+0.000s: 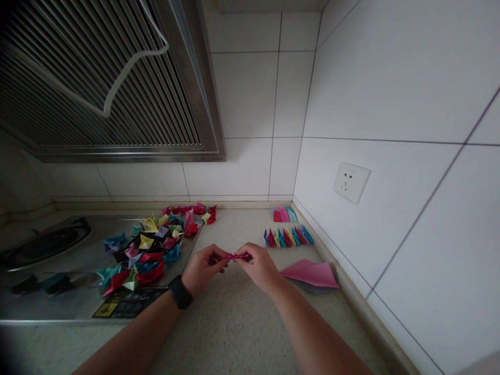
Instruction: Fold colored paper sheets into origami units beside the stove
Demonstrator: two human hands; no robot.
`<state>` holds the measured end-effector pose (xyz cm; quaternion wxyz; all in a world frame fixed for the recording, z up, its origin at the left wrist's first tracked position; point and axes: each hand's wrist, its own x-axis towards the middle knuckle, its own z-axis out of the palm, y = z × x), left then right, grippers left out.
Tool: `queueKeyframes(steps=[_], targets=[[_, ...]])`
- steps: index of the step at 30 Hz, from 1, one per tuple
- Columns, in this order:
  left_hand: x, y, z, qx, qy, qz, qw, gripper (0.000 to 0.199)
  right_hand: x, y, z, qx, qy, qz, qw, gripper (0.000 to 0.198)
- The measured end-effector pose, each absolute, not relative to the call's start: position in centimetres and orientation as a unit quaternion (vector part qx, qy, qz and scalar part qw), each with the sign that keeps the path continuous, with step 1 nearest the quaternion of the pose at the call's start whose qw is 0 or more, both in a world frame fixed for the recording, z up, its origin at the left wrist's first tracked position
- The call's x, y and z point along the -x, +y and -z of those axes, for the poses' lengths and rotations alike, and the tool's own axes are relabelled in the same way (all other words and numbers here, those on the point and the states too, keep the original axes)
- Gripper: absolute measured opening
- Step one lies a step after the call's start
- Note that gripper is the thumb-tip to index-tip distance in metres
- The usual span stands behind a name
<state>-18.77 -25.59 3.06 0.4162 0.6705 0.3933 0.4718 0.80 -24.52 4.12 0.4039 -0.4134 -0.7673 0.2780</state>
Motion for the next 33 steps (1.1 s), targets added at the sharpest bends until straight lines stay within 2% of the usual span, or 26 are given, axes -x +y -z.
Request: queueKeyframes(steps=[12, 27, 33], targets=[[18.97, -25.81, -3.61, -0.763, 0.427, -0.417, 0.247, 0.013, -0.92, -24.59, -3.86, 0.392, -0.786, -0.275, 0.391, 0.018], [19.09, -25.95, -3.85, -0.769, 0.441, -0.41, 0.215, 0.011, -0.76, -24.79, -4.17, 0.415, -0.78, -0.28, 0.376, 0.019], [19.31, -25.72, -3.83, -0.782, 0.393, -0.444, 0.194, 0.01, -0.78, -24.92, -4.2, 0.415, -0.761, -0.335, 0.369, 0.038]])
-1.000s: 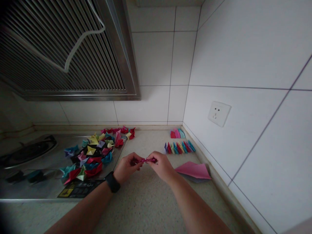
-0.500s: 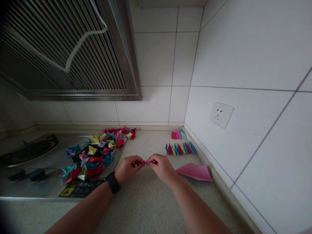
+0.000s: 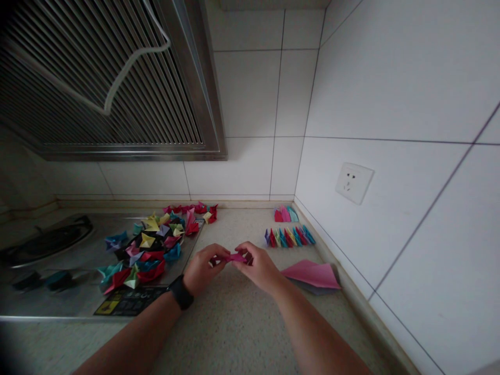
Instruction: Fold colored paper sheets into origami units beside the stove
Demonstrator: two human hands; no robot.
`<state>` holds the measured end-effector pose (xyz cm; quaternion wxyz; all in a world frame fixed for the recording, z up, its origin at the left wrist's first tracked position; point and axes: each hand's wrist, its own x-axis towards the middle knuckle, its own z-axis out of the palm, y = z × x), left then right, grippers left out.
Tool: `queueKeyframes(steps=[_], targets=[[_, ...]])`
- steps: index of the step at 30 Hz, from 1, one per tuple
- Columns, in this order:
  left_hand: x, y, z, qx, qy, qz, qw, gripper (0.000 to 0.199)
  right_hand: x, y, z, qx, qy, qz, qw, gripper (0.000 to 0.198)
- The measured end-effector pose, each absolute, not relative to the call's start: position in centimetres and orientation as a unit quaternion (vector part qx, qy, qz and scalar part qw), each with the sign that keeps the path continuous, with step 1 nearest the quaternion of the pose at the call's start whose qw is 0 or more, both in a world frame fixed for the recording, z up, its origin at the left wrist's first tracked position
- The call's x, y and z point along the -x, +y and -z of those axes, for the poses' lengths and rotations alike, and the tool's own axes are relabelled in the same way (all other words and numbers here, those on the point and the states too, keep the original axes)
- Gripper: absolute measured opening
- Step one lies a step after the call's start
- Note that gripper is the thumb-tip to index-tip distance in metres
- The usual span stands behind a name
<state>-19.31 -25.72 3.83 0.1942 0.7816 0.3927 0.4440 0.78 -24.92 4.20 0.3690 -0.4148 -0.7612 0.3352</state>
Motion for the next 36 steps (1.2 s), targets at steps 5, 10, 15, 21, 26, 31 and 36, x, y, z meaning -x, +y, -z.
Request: queueKeyframes(steps=[5, 10, 15, 21, 26, 31, 36], targets=[[19.31, -25.51, -3.62, -0.782, 0.379, -0.464, 0.171, 0.014, -0.9, -24.58, -3.92, 0.406, -0.733, -0.412, 0.358, 0.039], [19.2, -25.72, -3.56, -0.785, 0.403, -0.438, 0.17, 0.028, -1.02, -24.15, -3.71, 0.421, -0.716, -0.417, 0.37, 0.038], [18.99, -26.03, -3.77, -0.766, 0.431, -0.406, 0.25, 0.035, -1.0, -23.96, -3.42, 0.415, -0.714, -0.432, 0.362, 0.036], [18.78, -25.86, -3.73, -0.753, 0.437, -0.376, 0.318, 0.029, -0.78, -24.26, -3.37, 0.419, -0.716, -0.429, 0.357, 0.039], [18.88, -25.6, -3.45, -0.732, 0.458, -0.372, 0.341, 0.034, -0.68, -24.33, -3.44, 0.414, -0.74, -0.405, 0.343, 0.034], [18.91, -25.67, -3.64, -0.717, 0.459, -0.36, 0.382, 0.037, -0.53, -24.26, -3.31, 0.423, -0.737, -0.395, 0.35, 0.029], [18.95, -25.69, -3.6, -0.705, 0.457, -0.353, 0.411, 0.036, -0.49, -24.38, -3.52, 0.428, -0.736, -0.394, 0.345, 0.027]])
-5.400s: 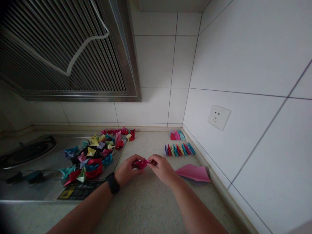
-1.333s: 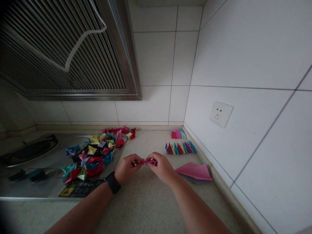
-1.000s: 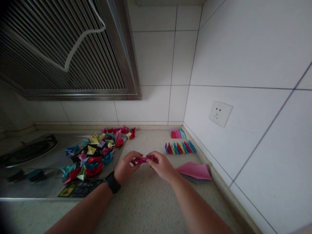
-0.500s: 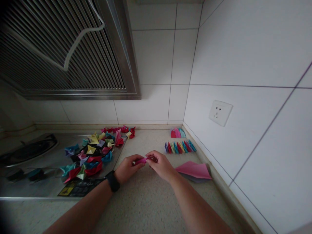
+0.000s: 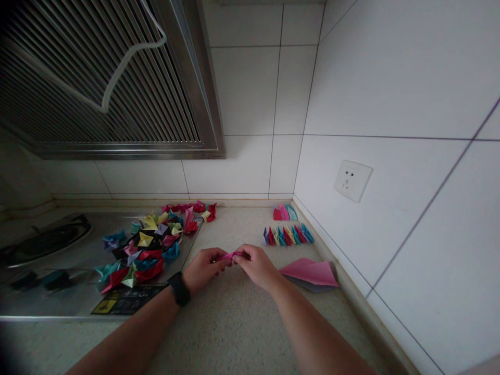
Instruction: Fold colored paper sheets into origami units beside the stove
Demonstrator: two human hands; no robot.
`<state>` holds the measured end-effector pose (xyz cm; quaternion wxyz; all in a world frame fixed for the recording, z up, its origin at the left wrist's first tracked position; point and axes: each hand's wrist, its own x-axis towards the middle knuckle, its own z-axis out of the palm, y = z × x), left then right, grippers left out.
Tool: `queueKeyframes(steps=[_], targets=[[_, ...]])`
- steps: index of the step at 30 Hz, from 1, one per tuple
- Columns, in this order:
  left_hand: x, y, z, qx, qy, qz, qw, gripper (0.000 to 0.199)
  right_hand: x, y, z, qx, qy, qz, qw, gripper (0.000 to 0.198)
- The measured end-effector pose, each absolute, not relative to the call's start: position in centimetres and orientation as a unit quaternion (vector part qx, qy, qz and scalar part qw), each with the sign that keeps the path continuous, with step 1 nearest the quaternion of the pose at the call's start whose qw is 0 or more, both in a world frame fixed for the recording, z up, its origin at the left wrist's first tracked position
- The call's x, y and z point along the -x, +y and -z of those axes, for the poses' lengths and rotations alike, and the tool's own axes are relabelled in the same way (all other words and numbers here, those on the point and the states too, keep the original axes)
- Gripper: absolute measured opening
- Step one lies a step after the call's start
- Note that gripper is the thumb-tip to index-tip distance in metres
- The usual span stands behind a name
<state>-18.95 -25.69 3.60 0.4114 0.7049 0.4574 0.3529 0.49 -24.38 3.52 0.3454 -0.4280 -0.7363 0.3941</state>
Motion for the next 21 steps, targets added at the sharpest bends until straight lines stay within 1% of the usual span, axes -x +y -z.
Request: queueKeyframes(steps=[11, 21], targets=[[18.87, -25.45, -3.23, -0.683, 0.439, -0.354, 0.463, 0.036, -0.39, -24.91, -4.36, 0.46, -0.751, -0.355, 0.312, 0.036], [18.96, -25.43, -3.18, -0.674, 0.424, -0.354, 0.49, 0.04, -0.56, -24.85, -4.28, 0.446, -0.77, -0.333, 0.313, 0.041]])
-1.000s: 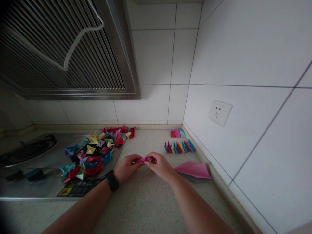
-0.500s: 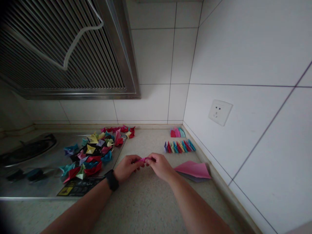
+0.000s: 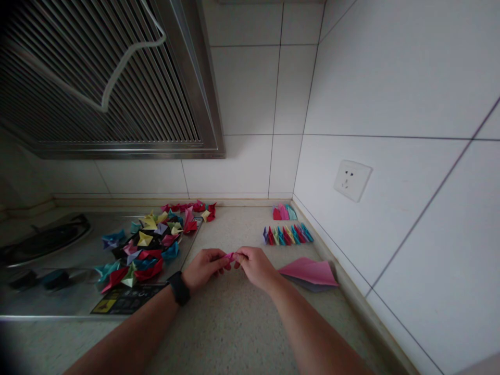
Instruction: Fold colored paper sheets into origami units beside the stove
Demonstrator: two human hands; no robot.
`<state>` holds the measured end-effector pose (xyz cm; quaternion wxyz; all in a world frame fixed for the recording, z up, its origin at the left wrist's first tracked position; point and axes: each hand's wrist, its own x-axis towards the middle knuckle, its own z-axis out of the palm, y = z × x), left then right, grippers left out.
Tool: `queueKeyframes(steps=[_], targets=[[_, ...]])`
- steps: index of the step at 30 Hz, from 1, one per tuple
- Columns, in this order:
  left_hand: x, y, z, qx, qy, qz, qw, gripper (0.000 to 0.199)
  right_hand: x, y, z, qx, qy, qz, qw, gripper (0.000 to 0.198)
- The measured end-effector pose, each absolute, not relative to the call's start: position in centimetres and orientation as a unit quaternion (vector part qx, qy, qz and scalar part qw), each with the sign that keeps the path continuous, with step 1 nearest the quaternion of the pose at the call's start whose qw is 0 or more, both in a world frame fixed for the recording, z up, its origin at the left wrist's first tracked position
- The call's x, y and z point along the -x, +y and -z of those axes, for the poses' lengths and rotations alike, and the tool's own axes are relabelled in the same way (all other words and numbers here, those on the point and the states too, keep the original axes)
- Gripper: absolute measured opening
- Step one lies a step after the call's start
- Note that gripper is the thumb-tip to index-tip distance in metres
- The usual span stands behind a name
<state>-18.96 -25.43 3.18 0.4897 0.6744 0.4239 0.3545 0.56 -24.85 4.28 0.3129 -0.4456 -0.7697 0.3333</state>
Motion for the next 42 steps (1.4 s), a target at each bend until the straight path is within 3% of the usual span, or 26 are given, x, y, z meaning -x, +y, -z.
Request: queueKeyframes(steps=[8, 18, 29, 42], targets=[[19.0, -25.3, -3.2, -0.64, 0.422, -0.363, 0.529, 0.041, -0.6, -24.5, -3.5, 0.421, -0.767, -0.345, 0.341, 0.036], [18.9, -25.1, -3.0, -0.596, 0.399, -0.387, 0.579, 0.044, -1.5, -24.6, -4.9, 0.344, -0.837, -0.236, 0.354, 0.03], [19.0, -25.3, -2.9, -0.634, 0.434, -0.341, 0.541, 0.047, -2.1, -24.7, -5.0, 0.365, -0.851, -0.223, 0.306, 0.03], [19.0, -25.5, -3.4, -0.67, 0.447, -0.305, 0.507, 0.047, -2.5, -24.4, -5.4, 0.307, -0.909, -0.113, 0.257, 0.029]])
